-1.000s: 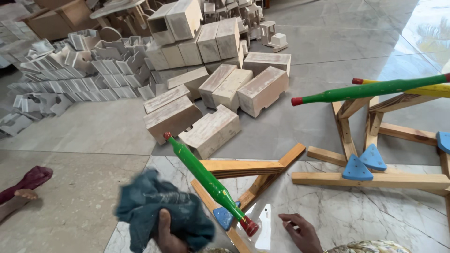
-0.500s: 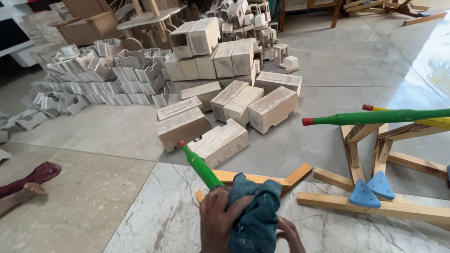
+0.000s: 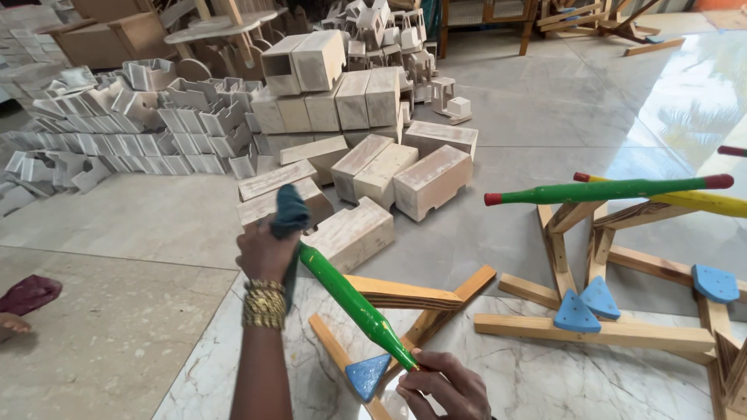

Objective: The person sits on the floor and wipes down wooden game stands with a blue cloth, turning and repositioning each frame to clean its bars and legs, moving from one stand to the next across the floor.

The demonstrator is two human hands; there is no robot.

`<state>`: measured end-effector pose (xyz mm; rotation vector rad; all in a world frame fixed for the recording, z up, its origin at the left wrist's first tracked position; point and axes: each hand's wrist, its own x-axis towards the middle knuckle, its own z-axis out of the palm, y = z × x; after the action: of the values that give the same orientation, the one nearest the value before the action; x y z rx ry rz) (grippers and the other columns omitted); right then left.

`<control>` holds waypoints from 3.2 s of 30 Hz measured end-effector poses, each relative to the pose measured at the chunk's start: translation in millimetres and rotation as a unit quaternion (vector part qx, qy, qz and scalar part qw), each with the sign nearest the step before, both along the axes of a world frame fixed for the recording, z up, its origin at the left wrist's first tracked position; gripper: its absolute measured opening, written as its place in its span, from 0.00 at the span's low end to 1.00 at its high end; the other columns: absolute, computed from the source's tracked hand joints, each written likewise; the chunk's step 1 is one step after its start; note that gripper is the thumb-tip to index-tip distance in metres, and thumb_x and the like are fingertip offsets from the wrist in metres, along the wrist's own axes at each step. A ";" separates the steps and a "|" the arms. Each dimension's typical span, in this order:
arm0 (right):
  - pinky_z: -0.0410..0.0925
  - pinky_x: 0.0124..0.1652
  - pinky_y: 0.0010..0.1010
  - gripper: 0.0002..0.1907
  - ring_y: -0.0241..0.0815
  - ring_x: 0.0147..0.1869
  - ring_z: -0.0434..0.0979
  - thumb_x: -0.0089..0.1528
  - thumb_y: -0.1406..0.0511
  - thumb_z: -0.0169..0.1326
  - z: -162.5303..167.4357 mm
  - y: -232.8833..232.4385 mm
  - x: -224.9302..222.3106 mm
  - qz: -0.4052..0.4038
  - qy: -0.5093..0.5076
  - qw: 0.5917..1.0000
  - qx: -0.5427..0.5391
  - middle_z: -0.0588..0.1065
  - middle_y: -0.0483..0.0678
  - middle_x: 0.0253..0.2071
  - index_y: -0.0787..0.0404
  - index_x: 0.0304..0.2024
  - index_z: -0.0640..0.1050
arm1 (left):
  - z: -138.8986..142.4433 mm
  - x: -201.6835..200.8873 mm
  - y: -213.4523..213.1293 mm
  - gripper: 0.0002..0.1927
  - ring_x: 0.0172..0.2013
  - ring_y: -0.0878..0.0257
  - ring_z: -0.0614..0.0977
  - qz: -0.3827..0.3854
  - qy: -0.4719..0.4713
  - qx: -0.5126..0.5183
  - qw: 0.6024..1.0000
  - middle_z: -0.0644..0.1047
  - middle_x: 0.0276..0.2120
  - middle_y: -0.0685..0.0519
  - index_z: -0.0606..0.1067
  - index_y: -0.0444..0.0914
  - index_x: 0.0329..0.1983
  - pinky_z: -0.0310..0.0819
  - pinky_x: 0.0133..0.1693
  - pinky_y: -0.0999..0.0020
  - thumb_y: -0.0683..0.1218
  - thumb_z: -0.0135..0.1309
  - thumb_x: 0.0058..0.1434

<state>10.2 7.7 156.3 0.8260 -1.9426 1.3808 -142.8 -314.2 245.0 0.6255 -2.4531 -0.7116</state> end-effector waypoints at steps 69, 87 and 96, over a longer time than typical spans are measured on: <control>0.71 0.55 0.38 0.36 0.53 0.61 0.77 0.50 0.71 0.62 -204.2 120.0 -46.3 -0.036 -0.427 0.883 0.193 0.72 0.48 0.61 0.42 0.60 0.74 | -263.4 112.5 74.6 0.52 0.64 0.47 0.69 0.033 -0.329 0.040 0.943 0.66 0.68 0.47 0.45 0.41 0.78 0.70 0.59 0.45 0.45 0.59 0.54; 0.70 0.57 0.40 0.35 0.54 0.62 0.75 0.50 0.72 0.61 -184.7 109.8 -54.0 -0.015 -0.405 0.892 0.201 0.72 0.50 0.60 0.43 0.60 0.74 | -230.1 121.3 63.1 0.41 0.67 0.39 0.61 0.095 -0.165 -0.142 0.971 0.57 0.70 0.41 0.63 0.49 0.67 0.61 0.56 0.29 0.58 0.63 0.50; 0.71 0.57 0.39 0.36 0.54 0.61 0.76 0.50 0.72 0.60 -162.2 112.8 -38.4 -0.028 -0.392 0.901 0.184 0.71 0.49 0.60 0.41 0.60 0.74 | -210.6 146.2 132.2 0.23 0.45 0.54 0.85 -0.203 -0.263 0.094 0.939 0.83 0.44 0.48 0.79 0.47 0.52 0.80 0.49 0.61 0.63 0.54 0.61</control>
<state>-28.3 120.5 -5.9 0.3670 -2.8832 1.4620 3.3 -182.1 34.4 0.4144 -3.0863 -1.0615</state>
